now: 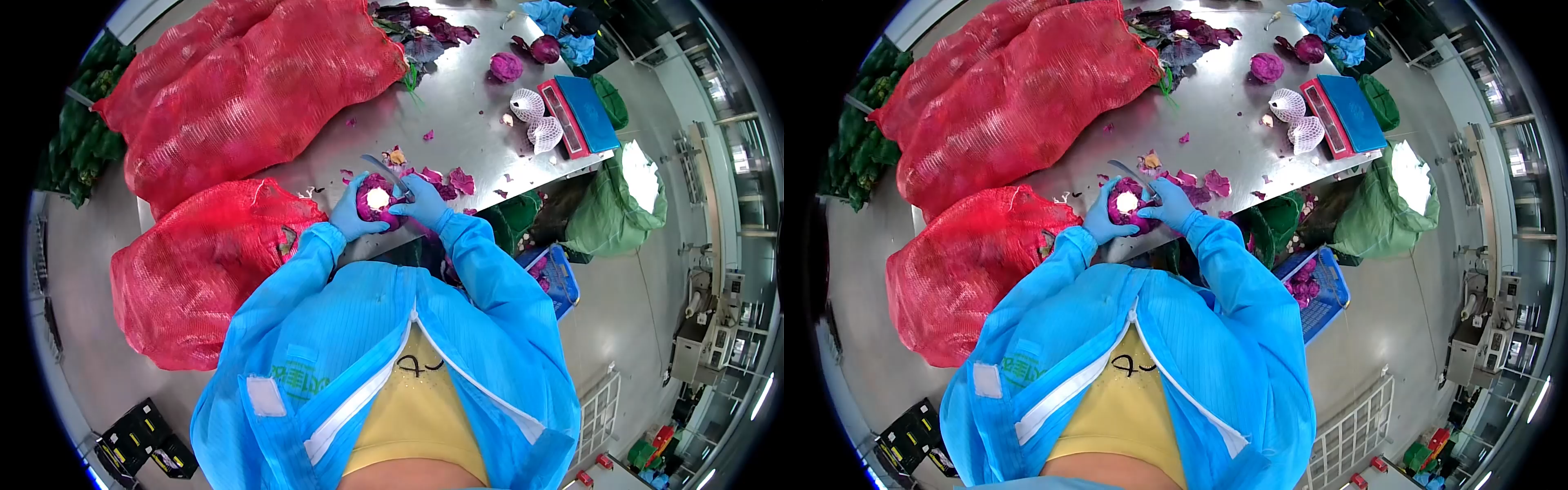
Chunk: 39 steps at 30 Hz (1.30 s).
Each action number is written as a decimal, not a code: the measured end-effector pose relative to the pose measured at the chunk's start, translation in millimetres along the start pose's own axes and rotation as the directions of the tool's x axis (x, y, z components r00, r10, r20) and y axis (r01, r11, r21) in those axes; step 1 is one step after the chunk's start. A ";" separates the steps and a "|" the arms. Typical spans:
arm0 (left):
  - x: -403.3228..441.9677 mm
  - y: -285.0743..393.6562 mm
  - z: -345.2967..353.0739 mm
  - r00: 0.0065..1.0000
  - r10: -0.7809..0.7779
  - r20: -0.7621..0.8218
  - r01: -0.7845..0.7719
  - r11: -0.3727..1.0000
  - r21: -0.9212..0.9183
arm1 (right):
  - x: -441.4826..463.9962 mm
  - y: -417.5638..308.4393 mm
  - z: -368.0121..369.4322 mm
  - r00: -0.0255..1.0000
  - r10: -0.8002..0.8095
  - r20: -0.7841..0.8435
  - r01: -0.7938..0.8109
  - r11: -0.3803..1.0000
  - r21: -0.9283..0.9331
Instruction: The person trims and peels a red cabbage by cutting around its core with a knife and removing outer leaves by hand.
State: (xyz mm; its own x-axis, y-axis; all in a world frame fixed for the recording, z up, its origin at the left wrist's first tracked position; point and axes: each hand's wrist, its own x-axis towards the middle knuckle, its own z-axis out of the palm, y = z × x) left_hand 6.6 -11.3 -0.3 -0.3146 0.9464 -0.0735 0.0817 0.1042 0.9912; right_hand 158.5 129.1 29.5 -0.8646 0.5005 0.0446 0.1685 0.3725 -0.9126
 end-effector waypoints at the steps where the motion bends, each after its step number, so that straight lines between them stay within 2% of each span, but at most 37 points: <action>1: -0.6 2.1 -1.2 1.000 0.018 0.023 -0.018 1.000 -0.003 | -2.5 1.5 -1.1 1.000 0.002 0.000 -0.002 1.000 0.002; 3: -0.8 2.3 -2.4 1.000 0.022 0.021 -0.023 0.997 0.072 | -6.2 7.1 -3.8 0.987 0.156 0.031 -0.157 0.987 0.028; 4: 0.5 -1.1 -2.0 1.000 0.008 0.025 -0.009 1.000 0.023 | -7.8 9.6 -1.1 0.990 0.142 0.008 -0.142 0.980 0.139; 5: 3.2 -3.8 -0.5 1.000 -0.004 0.030 0.005 1.000 -0.028 | -8.2 13.0 -1.4 0.990 0.142 0.005 -0.141 0.980 0.138; 7: 0.9 -1.2 -0.6 1.000 -0.013 0.020 0.014 0.999 -0.036 | -12.1 6.5 2.6 0.960 0.281 0.025 -0.253 0.821 0.512; 8: 2.5 1.3 -2.5 1.000 -0.012 0.007 0.012 0.999 -0.043 | -14.0 4.2 4.6 0.962 0.273 0.016 -0.228 0.768 0.599; 12: 7.3 8.2 -1.0 0.997 -0.045 -0.060 0.040 0.996 -0.075 | -43.0 32.8 5.0 0.946 0.319 -0.059 -0.185 0.679 0.710; 14: 10.3 6.7 -0.6 0.993 -0.085 -0.086 0.085 0.996 -0.009 | -65.2 62.2 3.8 0.810 0.543 -0.219 -0.259 0.668 0.697; 15: 10.2 5.6 0.2 0.989 -0.109 -0.099 0.112 0.993 0.023 | -76.0 95.4 11.1 0.703 0.538 -0.465 -0.352 0.831 0.430; 16: 9.9 7.4 0.4 0.986 -0.132 -0.101 0.133 0.991 0.001 | -75.6 66.3 7.3 0.726 0.415 -0.549 -0.434 0.895 0.103; 17: 11.0 2.9 0.2 0.985 -0.143 -0.099 0.144 0.990 0.001 | -74.2 35.1 1.2 0.763 0.272 -0.586 -0.480 0.846 -0.233; 19: 12.3 -7.9 2.2 0.992 -0.058 -0.108 0.065 0.996 0.063 | -56.0 12.2 7.5 0.822 0.153 -0.549 -0.286 0.944 -0.165; 20: 11.4 -1.6 2.3 0.993 -0.060 -0.098 0.063 0.998 0.026 | -44.3 1.3 10.3 0.852 0.227 -0.471 -0.279 0.959 -0.043; 21: 11.2 -1.5 2.0 0.995 -0.048 -0.093 0.053 0.997 0.052 | -32.3 -8.4 14.1 0.879 0.199 -0.433 -0.218 0.976 0.006; 22: 12.1 -1.4 2.3 0.996 -0.034 -0.084 0.037 0.999 0.031 | -21.7 -0.9 16.5 0.905 0.087 -0.416 -0.161 0.976 -0.146; 23: 11.5 -2.3 2.6 0.997 -0.026 -0.076 0.027 1.000 0.008 | -13.3 6.8 14.9 0.941 0.107 -0.323 -0.145 0.985 -0.097; 25: 9.7 -1.2 0.1 0.994 -0.055 -0.095 0.057 0.998 0.019 | -1.0 15.5 9.0 0.961 0.206 -0.183 -0.166 0.963 0.214; 29: 12.2 1.6 0.6 0.995 -0.060 -0.079 0.059 0.998 -0.012 | 6.7 9.8 -8.7 0.996 0.056 -0.076 -0.066 0.989 -0.132; 33: 13.8 -1.5 1.8 0.990 -0.081 -0.114 0.089 0.994 0.063 | 2.3 -0.9 -9.1 0.982 -0.176 -0.069 0.117 0.851 -0.513; 34: 15.0 -3.9 0.7 0.989 -0.099 -0.107 0.107 0.992 0.070 | 1.3 2.7 -5.7 0.962 -0.256 -0.094 0.160 0.809 -0.565; 37: 14.7 1.2 1.9 0.987 -0.132 -0.094 0.139 0.988 0.069 | -2.1 4.7 -1.6 0.957 -0.265 -0.122 0.162 0.831 -0.533; 39: 12.9 4.8 2.6 0.982 -0.133 -0.133 0.153 0.975 0.158 | 1.7 1.5 -2.8 0.959 -0.263 -0.105 0.165 0.819 -0.550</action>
State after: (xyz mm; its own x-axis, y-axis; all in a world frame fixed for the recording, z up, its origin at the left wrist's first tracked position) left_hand 5.3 2.1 3.2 -0.4459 0.8749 -0.1892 0.1809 0.2950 0.9382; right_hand 158.7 132.7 29.4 -0.8236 0.4642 0.3260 0.2562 0.8172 -0.5163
